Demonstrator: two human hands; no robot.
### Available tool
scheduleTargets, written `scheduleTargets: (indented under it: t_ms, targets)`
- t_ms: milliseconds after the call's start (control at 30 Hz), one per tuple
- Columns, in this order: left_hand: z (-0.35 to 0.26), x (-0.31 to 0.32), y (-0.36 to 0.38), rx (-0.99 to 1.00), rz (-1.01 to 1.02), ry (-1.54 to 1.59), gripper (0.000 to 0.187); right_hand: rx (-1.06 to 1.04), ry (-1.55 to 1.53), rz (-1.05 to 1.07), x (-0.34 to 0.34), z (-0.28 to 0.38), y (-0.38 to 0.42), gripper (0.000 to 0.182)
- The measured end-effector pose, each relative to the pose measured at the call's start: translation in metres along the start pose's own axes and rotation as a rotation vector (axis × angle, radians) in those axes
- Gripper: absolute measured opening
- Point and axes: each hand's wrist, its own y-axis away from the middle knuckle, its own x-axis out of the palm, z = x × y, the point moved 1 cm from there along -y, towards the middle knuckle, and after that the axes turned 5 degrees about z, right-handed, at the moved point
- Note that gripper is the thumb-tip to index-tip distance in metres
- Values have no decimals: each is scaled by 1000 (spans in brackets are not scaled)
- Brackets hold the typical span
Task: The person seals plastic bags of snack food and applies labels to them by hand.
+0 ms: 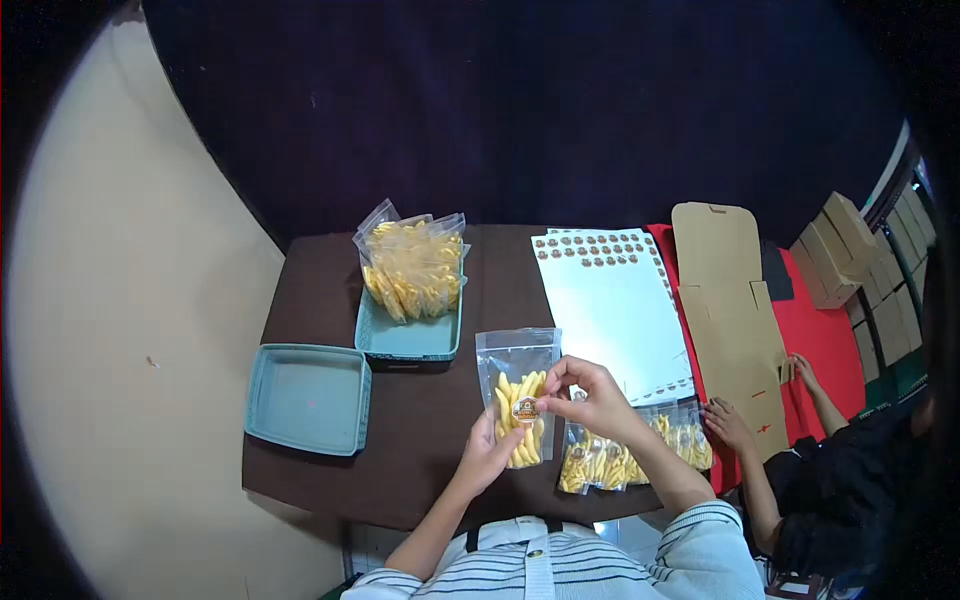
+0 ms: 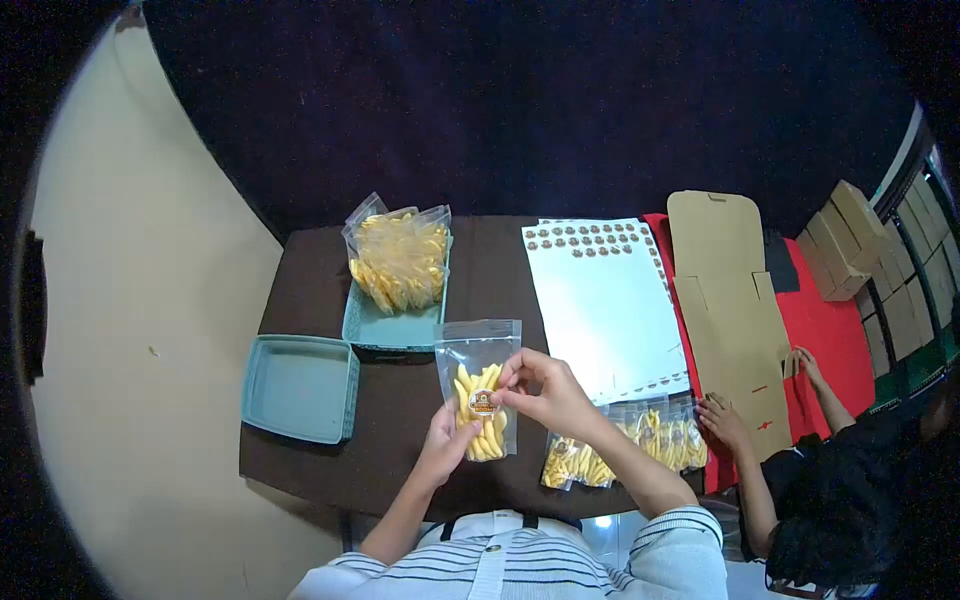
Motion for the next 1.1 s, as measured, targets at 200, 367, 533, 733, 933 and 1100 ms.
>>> scheduleTargets:
  t_ms: [200,367,533,733,933,1100]
  targets:
    - [-8,8,8,-1,42,6,44,-2,2,-25,6,2,10,17]
    - [-12,12,11,22,41,-26,41,13,51,-31,7,1,11,18]
    - [-15,13,14,33,64,-10,39,19,65,-39,10,1,14,19]
    - [-11,13,16,21,53,-22,37,-35,71,-62,13,-1,15,19]
    - [-12,14,16,64,54,-105,36,-23,213,-174,23,15,22,20]
    - [-8,14,19,13,45,-24,36,-320,556,-520,22,-5,22,18]
